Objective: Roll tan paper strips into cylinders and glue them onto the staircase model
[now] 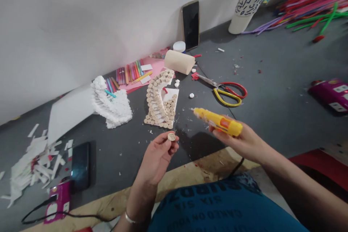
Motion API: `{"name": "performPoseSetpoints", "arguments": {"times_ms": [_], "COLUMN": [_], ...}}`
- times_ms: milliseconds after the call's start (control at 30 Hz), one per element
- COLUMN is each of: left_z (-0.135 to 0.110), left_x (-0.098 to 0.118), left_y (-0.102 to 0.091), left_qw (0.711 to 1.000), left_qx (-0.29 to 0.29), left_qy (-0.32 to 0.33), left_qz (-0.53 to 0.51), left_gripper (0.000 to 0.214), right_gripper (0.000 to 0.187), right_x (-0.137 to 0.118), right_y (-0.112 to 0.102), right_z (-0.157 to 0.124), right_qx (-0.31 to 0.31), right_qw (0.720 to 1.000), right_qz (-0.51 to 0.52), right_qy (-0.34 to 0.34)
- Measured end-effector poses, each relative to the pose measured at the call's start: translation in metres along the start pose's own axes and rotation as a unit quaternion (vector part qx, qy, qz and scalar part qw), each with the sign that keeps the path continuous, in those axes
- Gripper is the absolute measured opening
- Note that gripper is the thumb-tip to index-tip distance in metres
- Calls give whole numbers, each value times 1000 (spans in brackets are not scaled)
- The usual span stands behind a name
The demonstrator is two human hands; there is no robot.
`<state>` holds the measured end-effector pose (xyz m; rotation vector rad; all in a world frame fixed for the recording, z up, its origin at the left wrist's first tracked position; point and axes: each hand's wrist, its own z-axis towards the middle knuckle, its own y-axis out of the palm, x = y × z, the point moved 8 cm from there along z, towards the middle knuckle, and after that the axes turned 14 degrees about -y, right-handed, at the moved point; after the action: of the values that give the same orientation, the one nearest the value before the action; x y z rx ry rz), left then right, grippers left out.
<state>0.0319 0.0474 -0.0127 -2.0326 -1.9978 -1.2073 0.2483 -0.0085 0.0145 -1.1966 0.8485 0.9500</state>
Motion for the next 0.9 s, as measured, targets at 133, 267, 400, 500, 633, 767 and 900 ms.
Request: {"name": "performPoseSetpoints", "arguments": {"times_ms": [133, 267, 400, 500, 633, 767, 900], "left_z": [5, 7, 5, 4, 3, 4, 5], "left_x": [4, 6, 6, 6, 7, 7, 6], "left_y": [2, 1, -1, 0, 1, 2, 1], "left_qw": [1000, 999, 999, 999, 999, 999, 1000], "left_qx": [5, 19, 25, 23, 25, 22, 22], "left_qy": [22, 40, 44, 39, 28, 24, 19], "left_qz": [11, 12, 5, -3, -6, -5, -9], "left_gripper": [28, 29, 30, 32, 33, 32, 34], "right_gripper": [26, 34, 39, 40, 40, 41, 41], "right_x": [-35, -54, -52, -49, -51, -53, -51], "right_y": [21, 30, 36, 39, 41, 40, 41], "right_z": [-8, -4, -3, -4, -3, -3, -3], "right_qx": [-71, -92, -111, -120, -122, -115, -118], "right_qw": [995, 992, 988, 986, 984, 982, 980], "right_qz": [66, 29, -3, -26, -52, -76, -87], "right_qy": [-19, -84, -111, -110, -121, -133, -133]}}
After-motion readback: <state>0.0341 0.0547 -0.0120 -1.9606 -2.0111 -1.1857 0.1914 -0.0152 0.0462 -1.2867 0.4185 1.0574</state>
